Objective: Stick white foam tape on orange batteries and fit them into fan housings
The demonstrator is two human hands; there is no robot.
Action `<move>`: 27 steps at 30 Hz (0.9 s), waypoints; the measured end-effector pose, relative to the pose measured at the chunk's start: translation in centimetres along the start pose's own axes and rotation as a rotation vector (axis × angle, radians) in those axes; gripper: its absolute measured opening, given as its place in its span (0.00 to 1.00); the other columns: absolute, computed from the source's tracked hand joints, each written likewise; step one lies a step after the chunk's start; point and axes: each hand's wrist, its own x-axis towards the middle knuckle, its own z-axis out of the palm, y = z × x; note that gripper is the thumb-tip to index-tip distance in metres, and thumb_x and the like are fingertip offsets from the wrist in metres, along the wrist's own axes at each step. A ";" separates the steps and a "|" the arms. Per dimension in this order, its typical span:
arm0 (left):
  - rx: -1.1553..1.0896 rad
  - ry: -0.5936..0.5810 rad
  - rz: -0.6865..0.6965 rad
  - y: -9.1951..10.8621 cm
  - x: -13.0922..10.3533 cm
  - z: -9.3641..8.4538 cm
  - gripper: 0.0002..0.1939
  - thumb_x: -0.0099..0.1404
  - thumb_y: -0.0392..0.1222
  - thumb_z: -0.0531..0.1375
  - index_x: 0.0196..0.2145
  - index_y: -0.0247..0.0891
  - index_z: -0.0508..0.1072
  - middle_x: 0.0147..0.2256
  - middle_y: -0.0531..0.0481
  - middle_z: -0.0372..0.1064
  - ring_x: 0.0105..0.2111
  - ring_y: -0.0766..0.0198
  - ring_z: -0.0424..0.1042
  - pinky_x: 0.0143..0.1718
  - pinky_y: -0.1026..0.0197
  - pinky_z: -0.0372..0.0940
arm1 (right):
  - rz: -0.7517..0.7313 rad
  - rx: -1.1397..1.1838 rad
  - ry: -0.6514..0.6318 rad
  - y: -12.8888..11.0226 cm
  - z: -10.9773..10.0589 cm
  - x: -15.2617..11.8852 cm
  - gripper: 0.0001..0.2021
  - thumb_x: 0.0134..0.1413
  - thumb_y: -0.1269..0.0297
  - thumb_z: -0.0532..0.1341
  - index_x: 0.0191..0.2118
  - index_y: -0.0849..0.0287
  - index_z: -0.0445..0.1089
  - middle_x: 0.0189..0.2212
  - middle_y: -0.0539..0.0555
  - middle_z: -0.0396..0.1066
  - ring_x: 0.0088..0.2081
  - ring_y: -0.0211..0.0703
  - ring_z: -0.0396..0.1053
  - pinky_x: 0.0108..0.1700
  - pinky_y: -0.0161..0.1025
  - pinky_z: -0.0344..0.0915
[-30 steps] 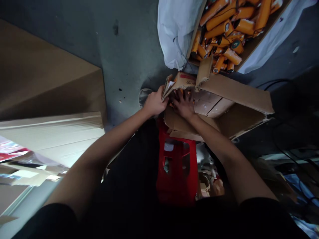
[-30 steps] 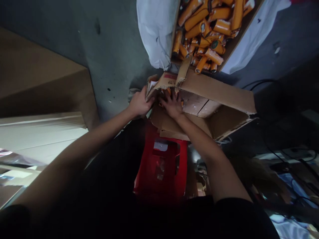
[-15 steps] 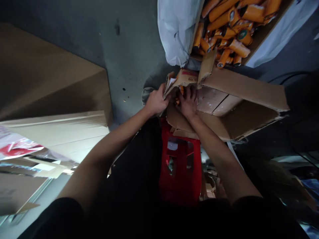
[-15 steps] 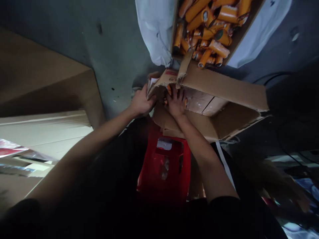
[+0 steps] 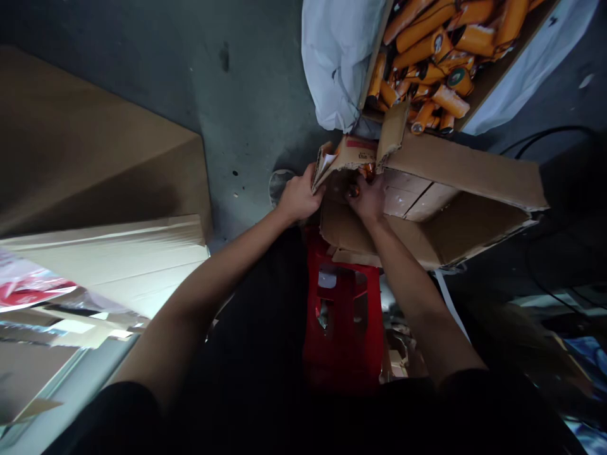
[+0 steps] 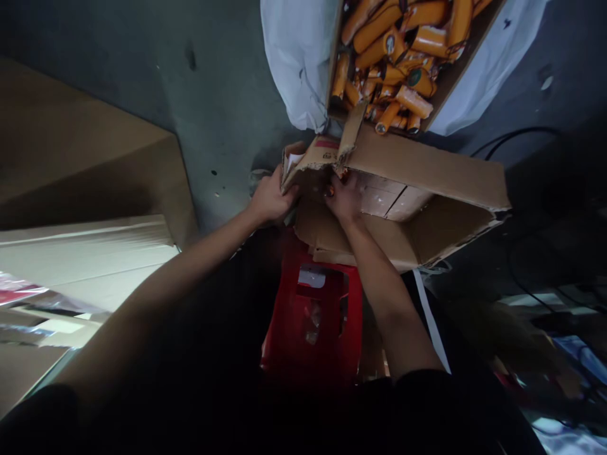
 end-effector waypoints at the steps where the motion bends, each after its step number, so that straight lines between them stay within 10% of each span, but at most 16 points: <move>1: 0.003 -0.003 -0.001 0.0 0.0 0.0 0.29 0.72 0.46 0.58 0.67 0.38 0.63 0.49 0.39 0.79 0.50 0.43 0.79 0.54 0.45 0.72 | 0.024 0.069 0.060 0.7 -0.2 0.2 0.24 0.53 0.64 0.69 0.57 0.60 0.71 0.57 0.67 0.63 0.57 0.60 0.67 0.55 0.55 0.71; 7: -0.002 -0.001 0.010 0.0 0.0 0.2 0.30 0.72 0.47 0.57 0.68 0.39 0.62 0.49 0.38 0.79 0.50 0.41 0.79 0.55 0.43 0.72 | 0.326 0.719 0.308 5.4 -3.6 0.5 0.13 0.44 0.68 0.65 0.38 0.55 0.65 0.28 0.45 0.64 0.30 0.38 0.67 0.35 0.37 0.72; 13: -0.010 -0.016 0.000 0.2 0.0 0.1 0.30 0.72 0.48 0.56 0.69 0.40 0.61 0.50 0.38 0.79 0.51 0.40 0.79 0.55 0.43 0.72 | 0.426 1.148 0.076 4.8 -10.2 -3.3 0.20 0.38 0.62 0.69 0.39 0.50 0.63 0.28 0.41 0.68 0.26 0.39 0.71 0.29 0.38 0.74; 17: -0.014 -0.020 0.003 0.3 -0.1 -0.2 0.31 0.72 0.47 0.56 0.69 0.39 0.61 0.50 0.36 0.79 0.51 0.39 0.80 0.55 0.43 0.72 | 0.237 1.292 -0.137 1.2 -16.0 -6.0 0.23 0.38 0.59 0.76 0.39 0.48 0.66 0.31 0.44 0.71 0.33 0.46 0.77 0.31 0.45 0.79; 22: -0.011 -0.014 0.009 0.3 -0.1 -0.2 0.31 0.72 0.47 0.56 0.69 0.38 0.62 0.50 0.36 0.80 0.50 0.39 0.80 0.54 0.43 0.73 | -0.032 1.283 -0.047 -1.7 -21.6 -5.0 0.22 0.43 0.54 0.78 0.42 0.45 0.70 0.34 0.46 0.73 0.39 0.50 0.79 0.36 0.48 0.82; 27: -0.010 -0.021 -0.006 0.2 -0.1 -0.1 0.31 0.72 0.48 0.56 0.69 0.38 0.62 0.50 0.35 0.80 0.50 0.38 0.80 0.53 0.43 0.73 | -0.041 0.930 0.081 -0.3 -21.6 -0.7 0.17 0.55 0.52 0.71 0.49 0.46 0.71 0.43 0.53 0.77 0.49 0.55 0.78 0.44 0.56 0.81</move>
